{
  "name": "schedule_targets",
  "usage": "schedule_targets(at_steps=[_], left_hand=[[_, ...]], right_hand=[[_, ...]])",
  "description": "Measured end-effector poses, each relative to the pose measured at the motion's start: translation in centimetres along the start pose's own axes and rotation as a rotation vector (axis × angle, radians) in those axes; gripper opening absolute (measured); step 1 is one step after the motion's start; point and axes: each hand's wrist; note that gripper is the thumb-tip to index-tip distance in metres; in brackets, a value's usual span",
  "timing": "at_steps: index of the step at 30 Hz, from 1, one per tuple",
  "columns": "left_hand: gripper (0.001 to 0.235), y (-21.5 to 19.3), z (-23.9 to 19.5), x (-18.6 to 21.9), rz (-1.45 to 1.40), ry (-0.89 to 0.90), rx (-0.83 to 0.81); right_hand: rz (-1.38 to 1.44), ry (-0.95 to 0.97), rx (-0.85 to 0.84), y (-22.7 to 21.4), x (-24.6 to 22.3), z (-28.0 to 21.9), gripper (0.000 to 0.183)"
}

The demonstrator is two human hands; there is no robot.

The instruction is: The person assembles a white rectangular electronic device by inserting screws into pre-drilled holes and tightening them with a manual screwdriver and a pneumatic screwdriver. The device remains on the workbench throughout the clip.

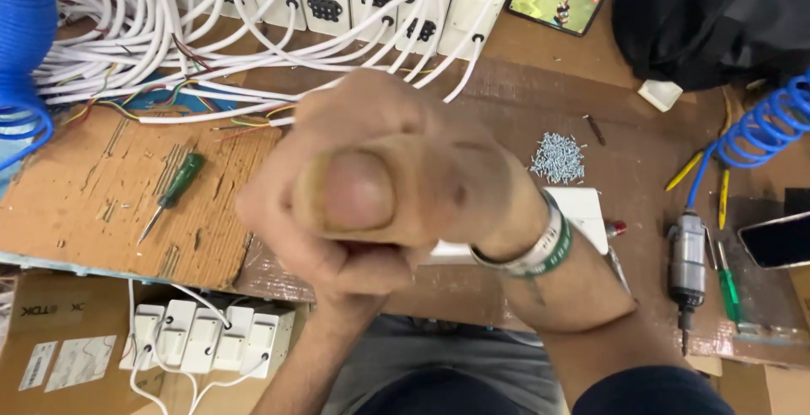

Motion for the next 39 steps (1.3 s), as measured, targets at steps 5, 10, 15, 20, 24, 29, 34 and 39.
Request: schedule_targets(at_steps=[5,10,15,20,24,29,34,39], left_hand=[[0.017,-0.8,-2.0,-1.9,0.207,0.066,0.066],[0.023,-0.7,-2.9,-1.0,0.467,0.227,-0.121],[0.018,-0.6,-3.3,-1.3,0.475,0.239,-0.117],[0.018,-0.5,-3.4,-0.9,0.439,0.240,-0.103],[0.010,-0.7,-3.5,-1.4,0.491,0.242,-0.104],[0.035,-1.8,-5.6,-5.8,0.521,0.351,-0.024],[0.016,-1.3,-4.2,-3.4,0.490,0.291,-0.096],[0.021,-0.4,-3.2,-1.4,0.429,0.243,-0.081]], right_hand=[[-0.365,-0.082,0.421,1.3,0.8,-1.0,0.021],[-1.170,-0.304,0.828,2.1,1.6,-0.5,0.032],[-1.261,-0.264,0.802,3.7,0.5,-0.3,0.035],[-0.437,-0.079,0.124,-1.7,-1.7,-0.1,0.019],[-0.197,0.137,0.053,-0.3,-3.2,0.8,0.031],[-0.135,-0.078,0.162,-0.6,-0.1,-0.5,0.013],[-0.514,-0.164,0.427,0.6,0.7,-0.1,0.020],[-0.883,-0.244,0.656,2.8,0.9,0.3,0.027]])
Point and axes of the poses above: each hand's wrist, its own z-axis towards the middle knuckle, its own y-axis out of the palm, x = y × z, and after that the axes turned 6 degrees about -z, right-handed
